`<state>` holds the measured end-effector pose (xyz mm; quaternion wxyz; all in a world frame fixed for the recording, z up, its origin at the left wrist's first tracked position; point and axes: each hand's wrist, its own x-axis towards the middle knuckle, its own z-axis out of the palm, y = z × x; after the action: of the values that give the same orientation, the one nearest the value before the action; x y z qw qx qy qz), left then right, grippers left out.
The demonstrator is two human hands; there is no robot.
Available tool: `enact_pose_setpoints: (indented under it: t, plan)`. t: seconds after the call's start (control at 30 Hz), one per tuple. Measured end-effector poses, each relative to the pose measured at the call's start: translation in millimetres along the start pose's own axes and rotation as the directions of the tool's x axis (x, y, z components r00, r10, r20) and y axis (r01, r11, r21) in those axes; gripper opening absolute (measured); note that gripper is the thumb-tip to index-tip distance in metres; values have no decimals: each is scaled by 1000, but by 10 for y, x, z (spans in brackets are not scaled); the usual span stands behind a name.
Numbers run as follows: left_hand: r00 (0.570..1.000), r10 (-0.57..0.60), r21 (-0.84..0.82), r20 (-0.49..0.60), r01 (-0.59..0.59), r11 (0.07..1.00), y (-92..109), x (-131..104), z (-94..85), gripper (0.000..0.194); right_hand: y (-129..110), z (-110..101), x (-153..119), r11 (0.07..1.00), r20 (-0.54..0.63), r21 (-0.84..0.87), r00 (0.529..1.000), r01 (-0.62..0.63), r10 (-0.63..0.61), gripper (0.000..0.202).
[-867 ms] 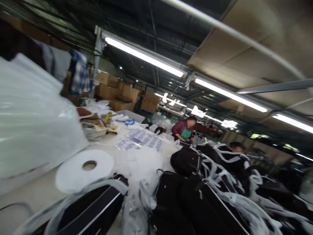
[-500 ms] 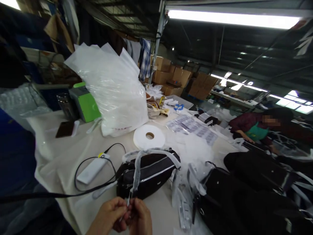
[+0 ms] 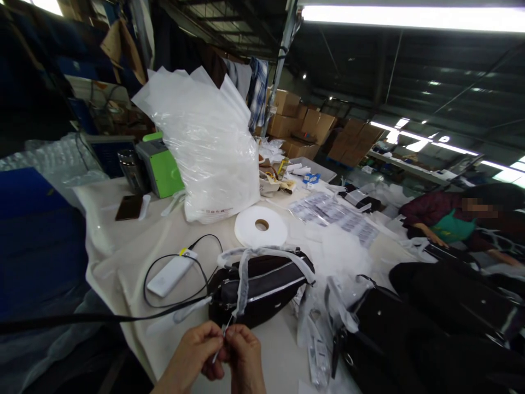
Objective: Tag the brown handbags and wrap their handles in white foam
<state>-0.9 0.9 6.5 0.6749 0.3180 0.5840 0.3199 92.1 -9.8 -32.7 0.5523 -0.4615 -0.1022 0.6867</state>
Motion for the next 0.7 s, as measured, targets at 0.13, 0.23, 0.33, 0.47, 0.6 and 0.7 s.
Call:
enact_pose_setpoints:
  t: [0.13,0.23,0.33,0.47,0.6,0.7]
  plan:
    - [999,-32,9,26,32,999,-8,36,-41,19,-15,34,-33,999,-25,-42,999,25,-26,17]
    - [999,-36,-10,27,36,999,-6,38,-60,19,13,11,-20,998,-23,-53,999,39,-41,15]
    - [999,-34,-22,17,34,999,14,25,-63,19,35,-14,-6,996,-19,-67,998,52,-53,15]
    - [999,-43,-28,-1,43,999,51,19,-54,19,14,-13,-17,994,-32,-94,997,63,-66,14]
    - [998,-22,-50,-64,19,999,53,38,-49,18,-13,-15,-32,989,-45,-118,994,91,-97,13]
    - [995,50,-29,-91,-53,998,37,54,-35,17,1,-40,-23,985,-58,-135,992,104,-112,13]
